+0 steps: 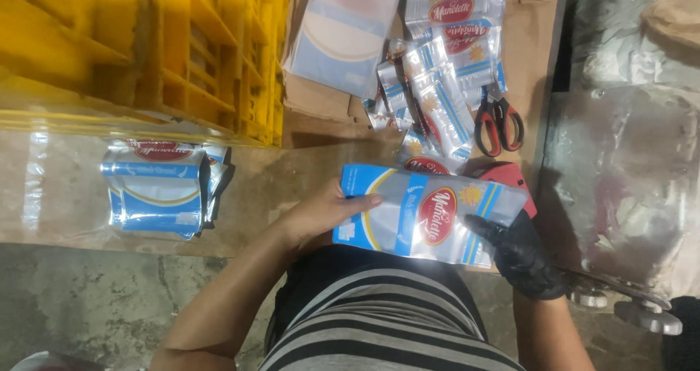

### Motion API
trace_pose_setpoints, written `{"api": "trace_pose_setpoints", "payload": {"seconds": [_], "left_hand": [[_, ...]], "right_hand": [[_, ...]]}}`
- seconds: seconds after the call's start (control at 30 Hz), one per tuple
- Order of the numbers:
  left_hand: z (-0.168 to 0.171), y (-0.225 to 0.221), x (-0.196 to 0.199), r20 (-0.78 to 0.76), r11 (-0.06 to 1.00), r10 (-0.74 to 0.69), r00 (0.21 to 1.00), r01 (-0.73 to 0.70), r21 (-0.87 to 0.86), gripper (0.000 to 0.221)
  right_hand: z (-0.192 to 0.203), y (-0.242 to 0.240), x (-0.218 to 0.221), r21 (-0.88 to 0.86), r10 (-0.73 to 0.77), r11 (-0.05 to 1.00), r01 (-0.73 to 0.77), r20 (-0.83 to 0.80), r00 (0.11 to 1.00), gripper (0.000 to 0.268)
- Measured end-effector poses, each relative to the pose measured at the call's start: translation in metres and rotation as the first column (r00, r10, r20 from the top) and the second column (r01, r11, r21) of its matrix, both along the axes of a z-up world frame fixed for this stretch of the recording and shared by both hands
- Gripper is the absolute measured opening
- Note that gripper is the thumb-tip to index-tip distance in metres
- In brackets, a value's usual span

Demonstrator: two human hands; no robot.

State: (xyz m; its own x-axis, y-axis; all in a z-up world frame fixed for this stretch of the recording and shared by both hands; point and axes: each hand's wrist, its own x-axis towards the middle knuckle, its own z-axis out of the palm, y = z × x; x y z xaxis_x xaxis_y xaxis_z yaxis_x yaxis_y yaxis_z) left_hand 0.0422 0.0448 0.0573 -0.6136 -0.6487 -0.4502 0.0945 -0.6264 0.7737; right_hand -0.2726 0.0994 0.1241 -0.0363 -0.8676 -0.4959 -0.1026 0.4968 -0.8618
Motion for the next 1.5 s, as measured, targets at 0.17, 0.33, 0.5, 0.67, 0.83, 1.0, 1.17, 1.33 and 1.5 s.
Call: {"api": "trace_pose_setpoints", "payload": {"seconds": [0.17, 0.33, 0.5, 0.67, 0.83, 1.0, 1.17, 1.33, 1.5], "left_hand": [[0.008, -0.001, -0.003, 0.029, 1.0, -0.005, 1.0, 0.005, 0.0, 0.024], [0.005, -0.001, 0.003, 0.105, 0.999, -0.017, 0.994, 0.013, 0.04, 0.024], [-0.008, -0.002, 0.006, 0.077, 0.994, 0.091, 0.993, -0.086, -0.062, 0.022], [-0.011, -0.015, 0.016, 0.283, 0.985, 0.17, 0.944, -0.15, -0.089, 0.021], [-0.039, -0.03, 0.025, 0.178, 0.882, 0.468, 0.866, -0.445, -0.152, 0.02], [-0.015, -0.046, 0.022, 0.251, 0.808, 0.59, 0.768, -0.565, -0.168, 0.026], [-0.029, -0.056, 0.019, 0.331, 0.795, 0.601, 0.728, -0.585, -0.158, 0.031], [-0.018, -0.062, 0.015, 0.342, 0.778, 0.628, 0.699, -0.581, -0.24, 0.035], [-0.044, -0.069, 0.012, 0.047, 0.634, 0.764, 0.644, -0.736, -0.237, 0.029]], "right_hand": [[-0.003, -0.004, -0.001, 0.009, 0.039, 0.999, -0.039, -0.027, 0.999, 0.042], [0.005, -0.01, 0.008, 0.026, 0.071, 0.997, -0.068, -0.114, 0.991, 0.042], [-0.002, -0.023, 0.01, 0.046, 0.036, 0.998, -0.04, 0.072, 0.997, 0.045], [-0.032, -0.06, -0.026, -0.023, -0.054, 0.998, 0.056, 0.056, 0.997, 0.027], [-0.087, -0.118, -0.076, -0.291, -0.067, 0.886, -0.361, -0.851, 0.522, 0.035], [-0.098, -0.146, -0.073, -0.13, 0.011, 0.953, -0.275, -0.889, 0.457, 0.05], [-0.119, -0.16, -0.098, -0.032, 0.112, 0.944, -0.327, -0.904, 0.413, 0.037], [-0.113, -0.164, -0.138, -0.011, 0.085, 0.814, -0.58, -0.987, 0.139, 0.032], [-0.028, -0.127, -0.142, -0.059, 0.085, 0.923, -0.379, -0.932, 0.351, 0.054]]}}
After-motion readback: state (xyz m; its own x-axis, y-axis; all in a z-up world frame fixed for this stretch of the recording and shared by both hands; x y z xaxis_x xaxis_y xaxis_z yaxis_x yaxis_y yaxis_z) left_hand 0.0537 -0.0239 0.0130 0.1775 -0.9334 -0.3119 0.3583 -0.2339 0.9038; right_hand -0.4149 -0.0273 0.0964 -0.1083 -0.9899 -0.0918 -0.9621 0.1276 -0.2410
